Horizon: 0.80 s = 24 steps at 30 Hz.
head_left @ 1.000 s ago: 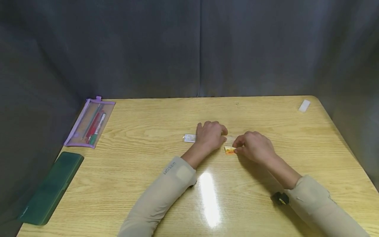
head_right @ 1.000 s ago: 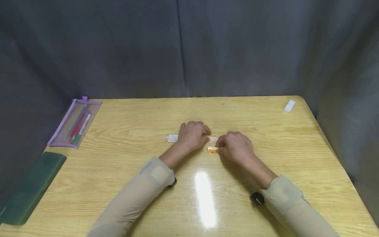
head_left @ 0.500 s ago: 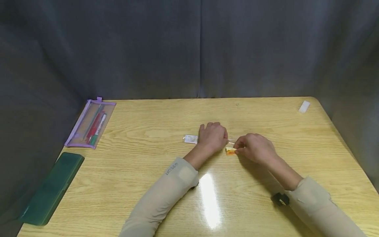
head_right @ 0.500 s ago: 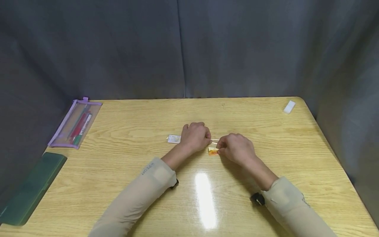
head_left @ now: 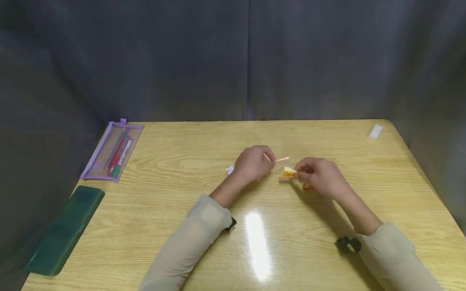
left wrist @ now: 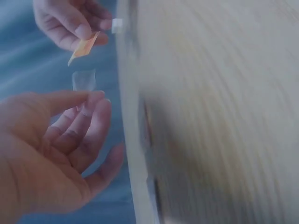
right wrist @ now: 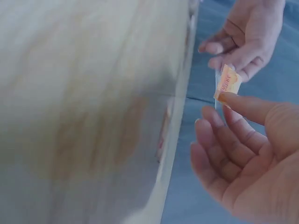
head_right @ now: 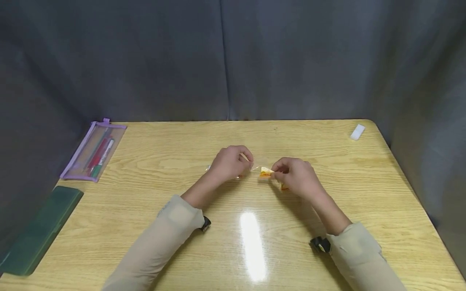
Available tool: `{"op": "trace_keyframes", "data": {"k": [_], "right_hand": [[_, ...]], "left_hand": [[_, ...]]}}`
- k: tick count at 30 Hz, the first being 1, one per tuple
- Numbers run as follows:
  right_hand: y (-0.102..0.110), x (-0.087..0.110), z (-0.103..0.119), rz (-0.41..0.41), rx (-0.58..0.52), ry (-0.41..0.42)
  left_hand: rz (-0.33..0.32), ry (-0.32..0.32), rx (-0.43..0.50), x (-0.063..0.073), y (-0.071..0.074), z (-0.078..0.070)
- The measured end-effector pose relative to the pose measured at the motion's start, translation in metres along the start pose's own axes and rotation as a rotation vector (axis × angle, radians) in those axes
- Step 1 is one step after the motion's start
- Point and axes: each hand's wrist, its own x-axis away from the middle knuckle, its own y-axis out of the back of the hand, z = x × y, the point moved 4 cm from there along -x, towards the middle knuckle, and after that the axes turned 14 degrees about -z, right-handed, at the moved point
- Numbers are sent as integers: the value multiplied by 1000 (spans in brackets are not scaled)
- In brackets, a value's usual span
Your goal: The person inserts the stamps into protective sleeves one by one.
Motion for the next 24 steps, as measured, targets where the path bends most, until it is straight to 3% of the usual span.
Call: {"op": "trace_keyframes", "data": {"k": [10, 24], "right_hand": [[9, -3, 3, -56, -210, -79], [1, -10, 11, -19, -427, -159]], "left_hand": [[19, 75, 387, 7, 21, 20], [-17, 163, 609, 20, 33, 37]]}}
